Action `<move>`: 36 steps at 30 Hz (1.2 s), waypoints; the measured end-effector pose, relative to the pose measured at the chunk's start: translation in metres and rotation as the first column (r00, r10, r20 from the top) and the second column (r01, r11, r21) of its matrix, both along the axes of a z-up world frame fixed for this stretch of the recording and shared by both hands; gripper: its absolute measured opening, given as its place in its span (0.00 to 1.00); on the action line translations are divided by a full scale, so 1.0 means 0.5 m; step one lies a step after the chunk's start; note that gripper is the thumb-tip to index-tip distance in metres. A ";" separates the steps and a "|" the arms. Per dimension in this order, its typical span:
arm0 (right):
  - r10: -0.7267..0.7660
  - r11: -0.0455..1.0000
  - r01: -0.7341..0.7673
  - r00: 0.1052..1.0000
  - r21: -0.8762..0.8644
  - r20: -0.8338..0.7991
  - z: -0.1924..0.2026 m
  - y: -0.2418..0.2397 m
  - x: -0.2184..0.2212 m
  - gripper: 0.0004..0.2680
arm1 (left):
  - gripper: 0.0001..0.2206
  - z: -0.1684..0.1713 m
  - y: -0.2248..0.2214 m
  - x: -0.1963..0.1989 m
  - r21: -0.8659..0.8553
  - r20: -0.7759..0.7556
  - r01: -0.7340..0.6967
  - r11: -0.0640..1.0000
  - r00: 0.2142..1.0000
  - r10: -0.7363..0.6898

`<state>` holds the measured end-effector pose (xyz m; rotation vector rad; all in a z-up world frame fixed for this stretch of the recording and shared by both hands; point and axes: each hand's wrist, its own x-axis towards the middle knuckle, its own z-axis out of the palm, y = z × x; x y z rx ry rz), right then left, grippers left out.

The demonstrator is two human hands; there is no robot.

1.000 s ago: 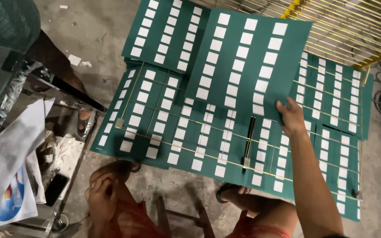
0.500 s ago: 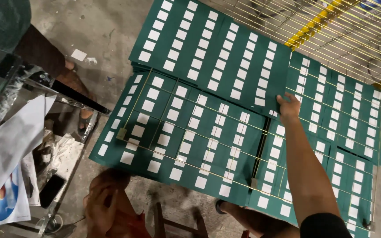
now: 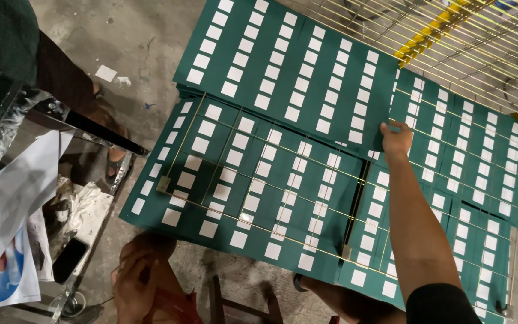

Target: Manually receiving and stacking printed sheets from a manual screen-printing press.

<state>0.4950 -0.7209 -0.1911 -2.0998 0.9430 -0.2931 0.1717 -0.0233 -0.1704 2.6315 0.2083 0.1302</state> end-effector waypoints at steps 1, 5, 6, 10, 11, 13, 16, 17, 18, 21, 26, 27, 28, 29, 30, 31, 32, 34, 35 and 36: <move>0.001 1.000 -0.001 1.000 -0.001 0.004 0.021 0.020 -0.015 0.16 | 0.11 0.002 -0.001 -0.001 -0.001 0.004 -0.001 1.000 1.000 0.001; 0.283 0.797 -0.188 0.956 -0.574 0.079 0.081 0.097 -0.086 0.21 | 0.10 -0.001 -0.007 0.001 -0.069 0.118 0.012 0.998 0.993 -0.004; 0.439 0.666 -0.240 0.892 -0.706 0.112 0.088 0.118 -0.106 0.22 | 0.10 -0.003 -0.007 0.004 -0.054 0.120 0.004 0.999 0.993 0.002; 0.584 0.663 -0.349 0.794 -0.662 0.166 0.167 0.369 -0.323 0.19 | 0.09 0.010 -0.005 0.010 -0.038 0.188 0.053 0.998 0.981 -0.045; 0.566 0.722 -0.390 0.808 -0.571 0.164 0.163 0.422 -0.388 0.19 | 0.08 0.011 -0.002 0.007 -0.088 0.200 0.069 0.994 0.979 -0.051; 0.552 0.770 -0.424 0.817 -0.476 0.165 0.166 0.524 -0.513 0.20 | 0.08 0.023 -0.004 0.002 -0.136 0.219 0.083 0.987 0.974 -0.051; 0.556 0.828 -0.526 0.816 -0.194 0.157 0.193 0.653 -0.681 0.16 | 0.09 0.047 -0.008 -0.012 -0.119 0.184 0.067 0.991 0.982 -0.045; 0.577 0.815 -0.578 0.806 -0.039 0.131 0.205 0.684 -0.722 0.14 | 0.07 0.047 -0.003 -0.021 -0.112 0.218 0.069 0.991 0.975 -0.043; 0.601 0.784 -0.610 0.792 0.117 0.106 0.217 0.715 -0.763 0.12 | 0.05 0.045 0.003 -0.030 -0.104 0.251 0.070 0.992 0.967 -0.042; 0.789 0.596 -0.782 0.612 0.184 0.046 0.177 0.737 -0.848 0.12 | 0.06 -0.014 0.033 -0.045 -0.055 0.136 0.044 0.998 0.990 -0.036; 0.921 0.390 -0.873 0.378 0.292 -0.099 0.198 0.743 -0.885 0.12 | 0.08 -0.053 0.042 -0.065 -0.113 0.240 0.007 0.994 0.970 0.021; 0.932 0.362 -0.880 0.334 0.309 -0.139 0.194 0.739 -0.888 0.12 | 0.08 -0.063 0.041 -0.069 -0.147 0.374 0.015 0.989 0.926 0.042; 0.935 0.353 -0.886 0.326 0.300 -0.139 0.218 0.743 -0.882 0.12 | 0.08 -0.061 0.041 -0.072 -0.150 0.382 0.006 0.989 0.923 0.052; 0.930 0.365 -0.888 0.335 0.280 -0.150 0.242 0.747 -0.879 0.12 | 0.10 -0.058 0.041 -0.078 -0.135 0.311 -0.014 0.991 0.949 0.056; 0.925 0.376 -0.890 0.344 0.259 -0.160 0.265 0.751 -0.875 0.13 | 0.11 -0.055 0.041 -0.082 -0.120 0.239 -0.033 0.992 0.969 0.062; 0.928 0.368 -0.894 0.336 0.257 -0.161 0.274 0.755 -0.872 0.13 | 0.11 -0.045 0.035 -0.090 -0.122 0.241 -0.043 0.992 0.968 0.071; 0.919 0.390 -0.900 0.368 0.194 -0.140 0.282 0.759 -0.868 0.13 | 0.11 -0.035 0.029 -0.096 -0.148 0.243 0.002 0.989 0.969 0.034; 0.912 0.406 -0.905 0.393 0.131 -0.114 0.284 0.763 -0.855 0.13 | 0.12 -0.046 0.018 -0.105 -0.173 0.247 0.041 0.984 0.969 0.003; 0.903 0.426 -0.903 0.421 0.052 -0.089 0.278 0.761 -0.849 0.14 | 0.14 -0.068 0.009 -0.110 -0.269 0.071 0.044 0.962 0.997 -0.026; 0.893 0.445 -0.895 0.446 -0.026 -0.061 0.272 0.758 -0.841 0.14 | 0.17 -0.091 0.000 -0.114 -0.362 -0.103 0.030 0.932 0.992 -0.072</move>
